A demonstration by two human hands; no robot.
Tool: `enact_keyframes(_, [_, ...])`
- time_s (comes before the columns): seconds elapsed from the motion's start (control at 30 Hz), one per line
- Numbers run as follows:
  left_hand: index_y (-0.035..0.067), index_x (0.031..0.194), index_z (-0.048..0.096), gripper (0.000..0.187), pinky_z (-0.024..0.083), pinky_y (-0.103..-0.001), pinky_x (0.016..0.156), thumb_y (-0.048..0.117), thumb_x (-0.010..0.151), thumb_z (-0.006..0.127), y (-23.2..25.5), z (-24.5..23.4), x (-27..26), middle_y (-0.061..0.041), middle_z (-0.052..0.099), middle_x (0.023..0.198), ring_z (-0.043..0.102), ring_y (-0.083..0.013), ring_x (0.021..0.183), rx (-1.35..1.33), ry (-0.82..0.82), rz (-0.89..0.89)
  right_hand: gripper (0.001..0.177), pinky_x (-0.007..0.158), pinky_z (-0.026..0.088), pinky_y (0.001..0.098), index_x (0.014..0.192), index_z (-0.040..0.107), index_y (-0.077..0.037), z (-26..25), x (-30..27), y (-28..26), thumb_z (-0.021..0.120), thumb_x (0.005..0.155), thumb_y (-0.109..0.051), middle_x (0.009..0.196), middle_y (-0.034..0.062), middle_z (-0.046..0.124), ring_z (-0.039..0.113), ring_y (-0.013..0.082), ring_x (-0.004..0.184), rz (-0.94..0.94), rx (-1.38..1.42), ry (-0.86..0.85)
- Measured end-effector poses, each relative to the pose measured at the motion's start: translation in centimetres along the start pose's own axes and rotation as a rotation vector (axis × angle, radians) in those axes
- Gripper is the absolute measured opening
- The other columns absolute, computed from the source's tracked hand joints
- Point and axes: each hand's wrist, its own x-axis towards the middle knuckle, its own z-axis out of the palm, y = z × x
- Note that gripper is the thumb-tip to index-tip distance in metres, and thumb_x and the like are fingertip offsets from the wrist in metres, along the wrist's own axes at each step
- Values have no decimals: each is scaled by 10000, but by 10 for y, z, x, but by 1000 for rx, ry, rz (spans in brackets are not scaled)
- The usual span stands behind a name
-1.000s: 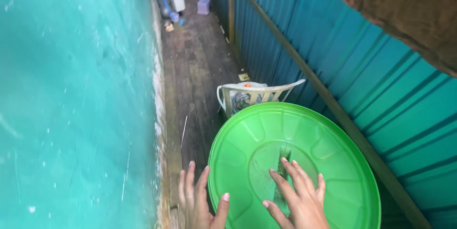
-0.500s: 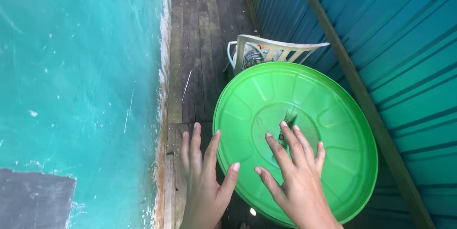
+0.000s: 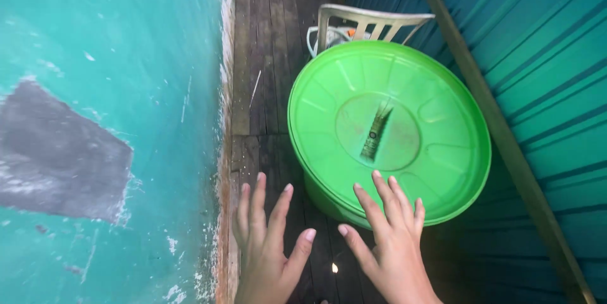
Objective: The recorder sorts trash into a plastic bag and then scrubs the wooden floor using a hose and a sponge.
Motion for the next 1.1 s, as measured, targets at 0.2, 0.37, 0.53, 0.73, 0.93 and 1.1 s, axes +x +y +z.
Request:
enact_keyframes(0.2, [107, 1503, 473, 683, 102, -661, 1167, 383, 912, 677, 22, -30, -20, -234, 210, 1659, 136, -475, 1532, -18, -55, 47, 688, 1075, 197, 706, 1357, 590, -168, -23, -41, -31, 776, 739, -407, 1532, 163, 414, 345, 403, 1424, 9, -42, 41])
enact_keyframes(0.37, [115, 1500, 478, 646, 104, -684, 1164, 345, 929, 673, 24, -66, -50, -236, 189, 1665, 130, -490, 1534, 30, -55, 11, 666, 1100, 216, 707, 1381, 585, -170, -31, -61, -62, 767, 779, -391, 1554, 150, 417, 355, 400, 1444, -25, -32, 46])
enact_keyframes(0.53, [107, 1492, 480, 648, 163, -660, 1163, 227, 881, 655, 16, -85, -81, -284, 160, 1651, 142, -523, 1509, 71, 37, -34, 687, 1094, 188, 705, 1372, 585, -170, -9, -66, -75, 774, 752, -397, 1552, 158, 407, 338, 405, 1439, -118, 52, 13])
enact_keyframes(0.73, [93, 1481, 479, 681, 196, -651, 1137, 146, 825, 654, 29, -99, -114, -326, 136, 1623, 171, -555, 1471, 177, 102, -163, 709, 1108, 160, 696, 1381, 573, -169, 4, -61, -87, 785, 741, -387, 1551, 181, 391, 325, 413, 1441, -301, 138, -109])
enact_keyframes(0.93, [81, 1460, 530, 596, 239, -614, 1195, 107, 875, 640, 59, -92, -146, -299, 208, 1660, 253, -498, 1525, 168, 330, -242, 706, 1140, 211, 633, 1376, 578, -138, 10, -48, -81, 801, 740, -349, 1531, 185, 436, 367, 394, 1428, -679, 294, -138])
enact_keyframes(1.1, [93, 1364, 648, 431, 315, -581, 1226, 96, 934, 665, 111, -98, -184, -234, 373, 1645, 373, -442, 1534, 185, 506, -348, 659, 1112, 310, 564, 1316, 630, -95, 11, -48, -90, 819, 711, -275, 1500, 192, 483, 431, 401, 1405, -908, 482, -326])
